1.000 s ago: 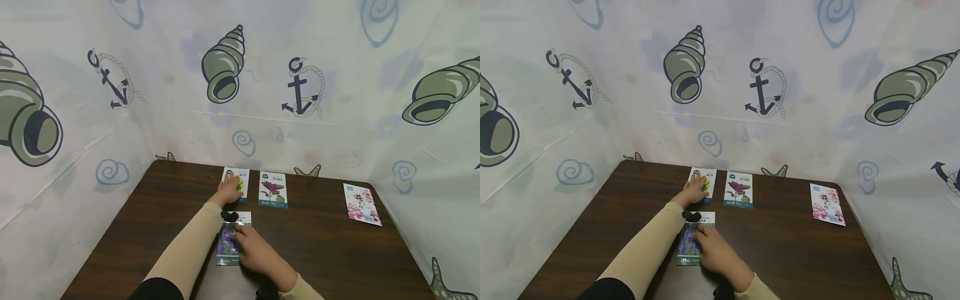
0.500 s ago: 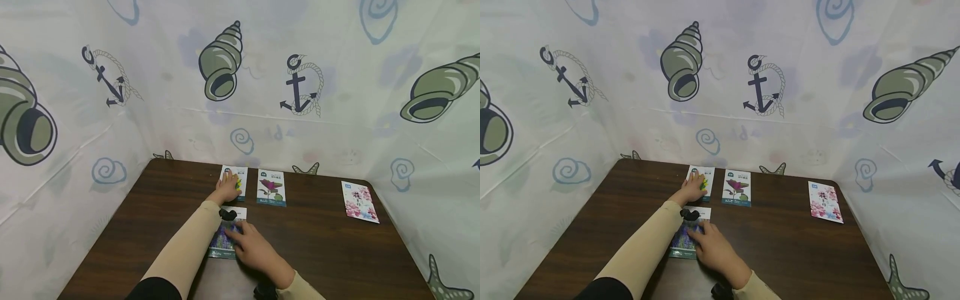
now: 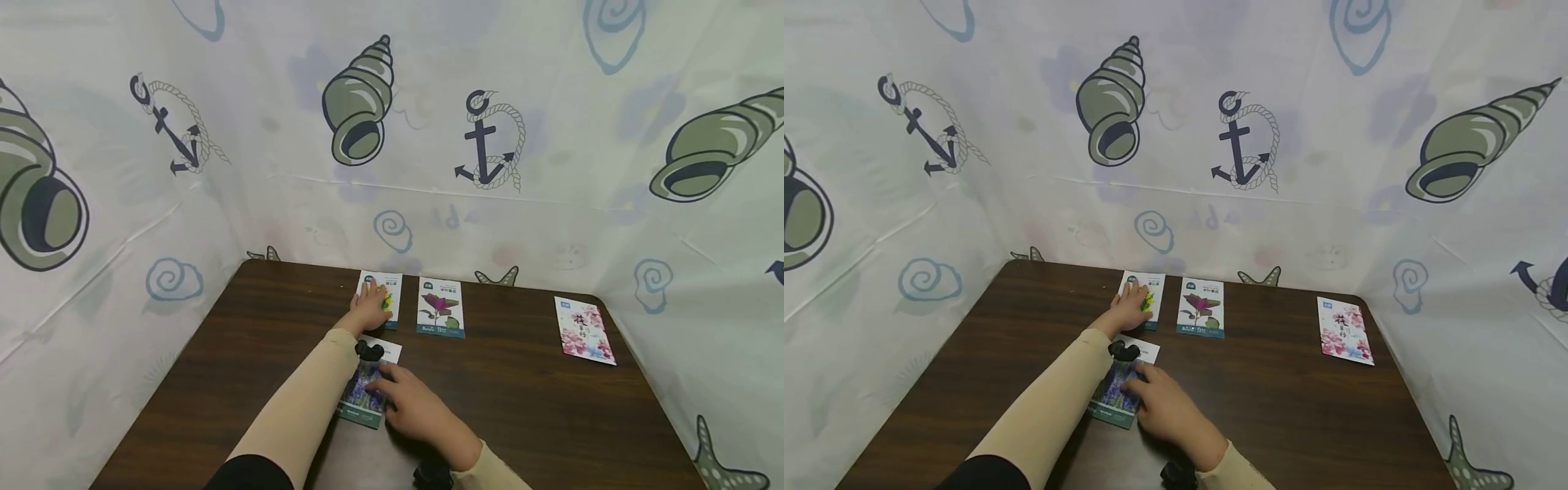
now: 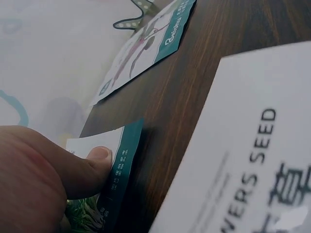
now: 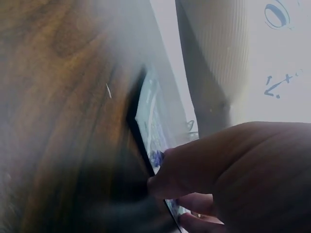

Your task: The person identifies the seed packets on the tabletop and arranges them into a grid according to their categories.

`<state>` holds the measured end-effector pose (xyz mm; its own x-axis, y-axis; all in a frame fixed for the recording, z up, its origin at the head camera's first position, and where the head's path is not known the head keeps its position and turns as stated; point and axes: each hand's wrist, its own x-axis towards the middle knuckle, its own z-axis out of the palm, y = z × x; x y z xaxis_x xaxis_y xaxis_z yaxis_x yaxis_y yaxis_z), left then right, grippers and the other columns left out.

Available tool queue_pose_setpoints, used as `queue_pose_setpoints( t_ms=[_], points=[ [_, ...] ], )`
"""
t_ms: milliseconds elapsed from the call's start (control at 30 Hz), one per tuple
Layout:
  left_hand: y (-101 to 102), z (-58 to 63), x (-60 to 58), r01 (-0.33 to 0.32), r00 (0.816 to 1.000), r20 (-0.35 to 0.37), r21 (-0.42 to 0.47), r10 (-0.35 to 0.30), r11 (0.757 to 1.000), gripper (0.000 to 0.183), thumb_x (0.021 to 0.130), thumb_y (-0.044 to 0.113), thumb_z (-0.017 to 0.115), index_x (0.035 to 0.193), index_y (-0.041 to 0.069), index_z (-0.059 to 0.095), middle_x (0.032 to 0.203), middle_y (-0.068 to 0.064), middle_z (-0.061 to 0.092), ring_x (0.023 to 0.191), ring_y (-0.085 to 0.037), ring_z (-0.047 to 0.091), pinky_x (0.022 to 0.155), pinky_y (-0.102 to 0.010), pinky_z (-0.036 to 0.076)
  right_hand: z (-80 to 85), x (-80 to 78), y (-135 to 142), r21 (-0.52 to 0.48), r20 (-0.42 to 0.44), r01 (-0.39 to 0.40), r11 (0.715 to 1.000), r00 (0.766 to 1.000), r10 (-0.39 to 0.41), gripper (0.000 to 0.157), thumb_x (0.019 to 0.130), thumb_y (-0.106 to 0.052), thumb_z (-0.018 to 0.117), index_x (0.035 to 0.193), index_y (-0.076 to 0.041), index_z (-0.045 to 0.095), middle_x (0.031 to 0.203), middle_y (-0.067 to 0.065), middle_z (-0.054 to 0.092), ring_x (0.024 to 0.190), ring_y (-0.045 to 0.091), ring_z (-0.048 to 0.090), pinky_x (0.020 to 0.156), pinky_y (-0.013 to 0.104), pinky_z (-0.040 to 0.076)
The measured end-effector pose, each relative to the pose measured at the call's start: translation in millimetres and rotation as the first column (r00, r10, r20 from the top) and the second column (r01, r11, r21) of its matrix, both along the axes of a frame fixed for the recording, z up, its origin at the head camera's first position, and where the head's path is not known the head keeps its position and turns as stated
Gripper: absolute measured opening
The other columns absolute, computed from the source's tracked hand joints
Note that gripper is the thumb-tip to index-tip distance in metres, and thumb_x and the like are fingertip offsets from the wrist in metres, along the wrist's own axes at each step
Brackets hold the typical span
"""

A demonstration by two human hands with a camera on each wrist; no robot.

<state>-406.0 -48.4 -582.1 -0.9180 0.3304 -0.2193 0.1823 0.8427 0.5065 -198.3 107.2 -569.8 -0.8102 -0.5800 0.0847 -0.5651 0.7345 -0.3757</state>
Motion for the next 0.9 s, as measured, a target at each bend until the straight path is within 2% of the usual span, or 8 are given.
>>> queue_pose_setpoints(
  t_ms=[200,300,433,533,700,767,900],
  points=[
    [1,-0.8,-5.7,-0.003,1.000,0.023,-0.015,0.003,1.000,0.086,0.112,0.036,0.062,0.178,0.013,0.011,0.185,-0.013,-0.012,0.171,-0.035,-0.017,0.138,-0.059,-0.003,2.8,-2.5,3,-0.028,0.022,-0.024,0.999,0.999,0.025,0.053,0.090,0.006,0.068,0.136,-0.021,0.074,0.160,0.014,0.056,0.147,0.030,0.058,0.116,0.046,0.053],
    [2,-1.6,-5.7,-0.006,1.000,0.023,-0.021,0.006,1.000,0.086,0.112,0.036,0.062,0.177,0.013,0.011,0.185,-0.014,-0.012,0.171,-0.035,-0.016,0.138,-0.059,-0.003,3.9,-4.1,6,-0.058,0.012,-0.058,0.997,0.998,0.059,0.054,0.091,0.006,0.066,0.138,-0.021,0.074,0.157,0.015,0.057,0.150,0.033,0.055,0.122,0.053,0.048],
    [2,-4.0,-6.2,-0.006,1.000,0.024,-0.039,0.006,0.999,0.086,0.112,0.036,0.061,0.177,0.013,0.009,0.184,-0.014,-0.014,0.171,-0.036,-0.017,0.138,-0.059,-0.003,10.7,-8.1,14,-0.107,0.013,-0.151,0.983,0.988,0.153,0.052,0.096,0.006,0.064,0.140,-0.020,0.074,0.156,0.019,0.056,0.154,0.039,0.050,0.128,0.064,0.036],
    [3,-6.5,-8.3,-0.006,1.000,0.019,-0.038,0.007,0.999,0.086,0.112,0.035,0.060,0.178,0.013,0.009,0.184,-0.014,-0.014,0.171,-0.035,-0.018,0.138,-0.060,-0.003,19.5,-11.3,24,-0.121,0.037,-0.189,0.974,0.980,0.195,0.045,0.102,0.002,0.064,0.140,-0.019,0.074,0.157,0.019,0.056,0.154,0.039,0.049,0.128,0.062,0.036],
    [2,-8.0,-10.9,-0.012,1.000,0.017,-0.024,0.012,1.000,0.087,0.112,0.035,0.062,0.178,0.013,0.010,0.184,-0.014,-0.014,0.171,-0.036,-0.018,0.138,-0.060,-0.004,32.7,-17.0,42,-0.130,0.103,-0.149,0.980,0.981,0.163,0.037,0.107,-0.004,0.066,0.141,-0.018,0.073,0.145,0.006,0.064,0.132,0.023,0.064,0.113,0.045,0.054],
    [2,-8.5,-11.8,-0.012,1.000,0.026,-0.021,0.012,1.000,0.088,0.111,0.035,0.063,0.178,0.014,0.010,0.184,-0.014,-0.014,0.170,-0.035,-0.019,0.138,-0.060,-0.004,34.8,-19.7,49,-0.140,0.114,-0.116,0.983,0.985,0.132,0.037,0.107,-0.004,0.067,0.141,-0.017,0.073,0.139,0.001,0.066,0.122,0.016,0.066,0.105,0.041,0.057],
    [1,-10.7,-12.7,-0.011,0.999,0.043,-0.021,0.012,1.000,0.088,0.111,0.035,0.063,0.178,0.014,0.010,0.184,-0.014,-0.015,0.170,-0.035,-0.020,0.138,-0.059,-0.005,35.8,-24.4,64,-0.159,0.113,-0.054,0.986,0.991,0.072,0.037,0.107,-0.005,0.067,0.141,-0.019,0.073,0.133,-0.002,0.069,0.115,0.010,0.066,0.099,0.037,0.058]
  ],
)
